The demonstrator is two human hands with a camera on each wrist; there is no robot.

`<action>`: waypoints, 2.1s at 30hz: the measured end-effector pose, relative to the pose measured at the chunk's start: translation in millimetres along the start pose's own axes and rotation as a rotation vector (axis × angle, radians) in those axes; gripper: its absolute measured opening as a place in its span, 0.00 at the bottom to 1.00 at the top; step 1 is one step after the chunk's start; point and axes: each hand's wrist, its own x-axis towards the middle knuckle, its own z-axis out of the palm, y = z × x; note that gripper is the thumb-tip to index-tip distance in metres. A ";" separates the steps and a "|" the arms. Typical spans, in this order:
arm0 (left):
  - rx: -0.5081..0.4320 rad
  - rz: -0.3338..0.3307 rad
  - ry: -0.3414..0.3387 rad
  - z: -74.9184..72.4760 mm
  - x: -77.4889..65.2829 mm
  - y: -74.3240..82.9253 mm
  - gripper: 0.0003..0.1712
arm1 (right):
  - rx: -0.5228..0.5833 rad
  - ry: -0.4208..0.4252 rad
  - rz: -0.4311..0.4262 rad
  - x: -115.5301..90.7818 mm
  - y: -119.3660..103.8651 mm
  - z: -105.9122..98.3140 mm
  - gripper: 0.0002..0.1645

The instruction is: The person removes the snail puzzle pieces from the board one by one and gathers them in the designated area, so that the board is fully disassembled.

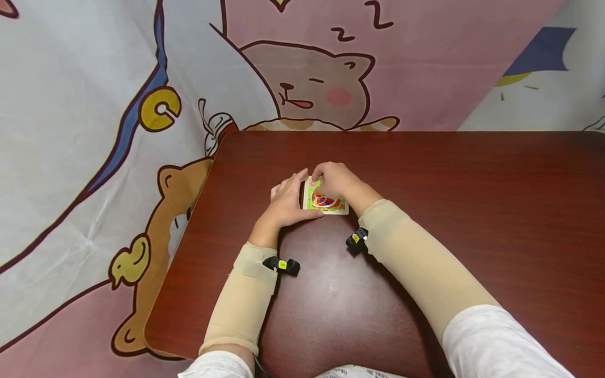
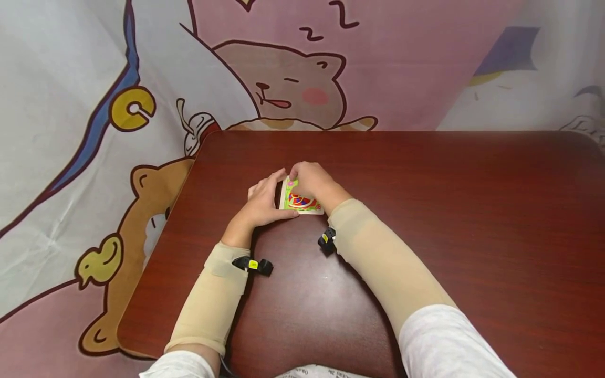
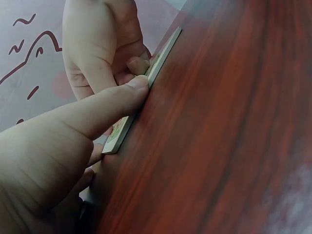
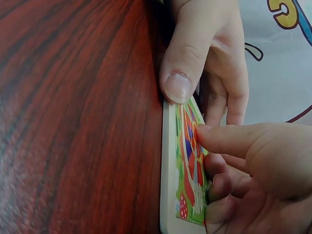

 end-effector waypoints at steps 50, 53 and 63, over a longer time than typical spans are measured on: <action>0.019 0.014 0.013 3.5 4.1 -1.5 0.72 | 0.238 0.249 -0.128 -12.1 15.7 18.8 0.17; 0.013 0.005 0.011 2.3 2.6 -2.0 0.72 | 0.300 0.269 -0.119 -16.2 22.2 15.3 0.18; 0.004 -0.002 0.016 2.4 0.6 0.2 0.73 | 0.361 0.338 -0.106 -45.9 69.6 -10.1 0.18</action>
